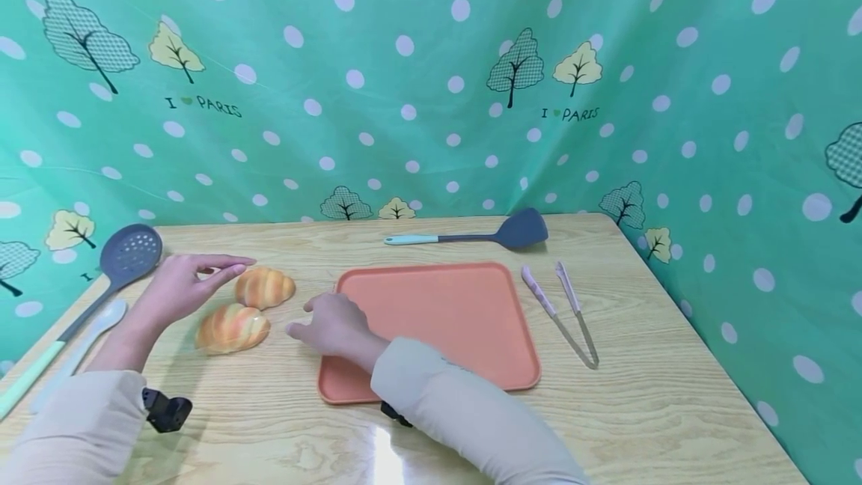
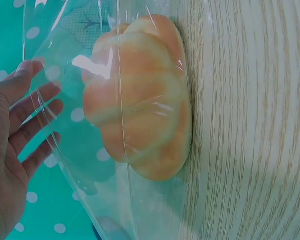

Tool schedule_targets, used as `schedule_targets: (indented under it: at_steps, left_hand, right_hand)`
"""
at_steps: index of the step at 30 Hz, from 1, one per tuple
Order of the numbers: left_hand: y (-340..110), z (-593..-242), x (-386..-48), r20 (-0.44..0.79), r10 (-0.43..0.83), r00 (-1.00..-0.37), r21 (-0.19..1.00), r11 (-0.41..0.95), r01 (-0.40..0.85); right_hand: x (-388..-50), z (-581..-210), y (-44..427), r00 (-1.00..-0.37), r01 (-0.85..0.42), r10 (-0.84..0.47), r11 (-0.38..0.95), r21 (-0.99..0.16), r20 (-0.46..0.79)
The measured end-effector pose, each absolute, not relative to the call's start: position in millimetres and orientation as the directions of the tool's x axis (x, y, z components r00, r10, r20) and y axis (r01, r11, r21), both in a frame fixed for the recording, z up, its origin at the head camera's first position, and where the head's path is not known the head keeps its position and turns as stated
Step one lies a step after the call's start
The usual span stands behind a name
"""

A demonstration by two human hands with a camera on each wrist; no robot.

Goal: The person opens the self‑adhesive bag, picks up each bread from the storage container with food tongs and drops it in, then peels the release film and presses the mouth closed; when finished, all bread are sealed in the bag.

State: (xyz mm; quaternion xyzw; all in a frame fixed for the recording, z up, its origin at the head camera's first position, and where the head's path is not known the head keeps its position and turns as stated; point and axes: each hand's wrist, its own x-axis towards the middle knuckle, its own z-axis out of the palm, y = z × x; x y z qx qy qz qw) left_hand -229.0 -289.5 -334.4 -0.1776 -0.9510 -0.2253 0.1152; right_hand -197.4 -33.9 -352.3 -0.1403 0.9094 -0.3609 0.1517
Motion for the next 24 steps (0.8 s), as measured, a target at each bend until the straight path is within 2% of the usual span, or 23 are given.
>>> schedule_targets:
  at_steps: [18,24]
  left_hand:
    - [-287.1,-333.7,-231.1,0.273,0.317,-0.908,0.383,0.831,0.405]
    - [-288.5,-330.7,-230.1,0.226,0.356,-0.907,0.377,0.826,0.418]
  right_hand:
    - [-200.2,-349.3,-45.8,-0.923,-0.107,-0.324,0.732,-0.673,-0.206]
    - [-198.4,-351.0,-44.0,-0.913,-0.137,-0.363,0.704,-0.697,-0.187]
